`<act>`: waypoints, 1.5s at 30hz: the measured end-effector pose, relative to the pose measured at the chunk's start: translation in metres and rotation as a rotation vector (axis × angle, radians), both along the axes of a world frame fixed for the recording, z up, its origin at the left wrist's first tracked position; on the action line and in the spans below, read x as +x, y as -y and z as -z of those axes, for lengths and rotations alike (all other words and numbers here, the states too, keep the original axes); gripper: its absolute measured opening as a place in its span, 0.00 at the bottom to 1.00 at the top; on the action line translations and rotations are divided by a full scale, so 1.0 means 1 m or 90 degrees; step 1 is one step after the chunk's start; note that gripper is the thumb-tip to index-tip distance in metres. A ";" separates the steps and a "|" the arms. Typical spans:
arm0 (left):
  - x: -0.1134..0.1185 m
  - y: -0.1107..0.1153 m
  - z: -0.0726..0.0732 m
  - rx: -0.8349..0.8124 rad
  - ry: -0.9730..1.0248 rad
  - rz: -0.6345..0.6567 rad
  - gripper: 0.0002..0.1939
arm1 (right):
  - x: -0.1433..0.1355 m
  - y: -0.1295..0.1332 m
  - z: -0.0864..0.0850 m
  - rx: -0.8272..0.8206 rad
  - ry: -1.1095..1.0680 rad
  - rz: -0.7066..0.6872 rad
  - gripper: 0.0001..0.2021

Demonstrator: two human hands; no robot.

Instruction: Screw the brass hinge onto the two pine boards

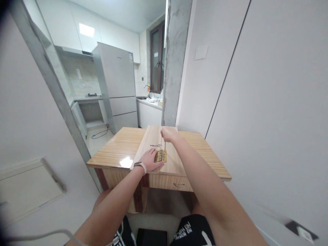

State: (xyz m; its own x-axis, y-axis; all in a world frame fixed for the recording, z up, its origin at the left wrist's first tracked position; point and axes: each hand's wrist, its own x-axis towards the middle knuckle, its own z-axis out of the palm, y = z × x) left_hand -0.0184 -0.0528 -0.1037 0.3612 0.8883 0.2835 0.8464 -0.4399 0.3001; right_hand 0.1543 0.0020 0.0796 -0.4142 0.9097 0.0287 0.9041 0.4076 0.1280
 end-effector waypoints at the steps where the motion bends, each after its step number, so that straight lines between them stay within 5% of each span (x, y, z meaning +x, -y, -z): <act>1: 0.000 0.000 0.000 -0.001 0.000 0.000 0.50 | 0.000 0.002 -0.001 -0.001 0.007 -0.002 0.11; 24: 0.000 0.000 0.000 -0.008 -0.001 -0.002 0.48 | 0.001 0.006 0.002 0.022 0.018 0.039 0.15; 31: -0.001 0.000 0.001 0.001 0.005 0.004 0.48 | 0.002 -0.001 0.010 -0.012 -0.021 -0.014 0.14; 45: -0.001 0.001 -0.001 0.000 0.000 0.003 0.49 | 0.001 0.015 -0.003 -0.006 0.019 -0.018 0.14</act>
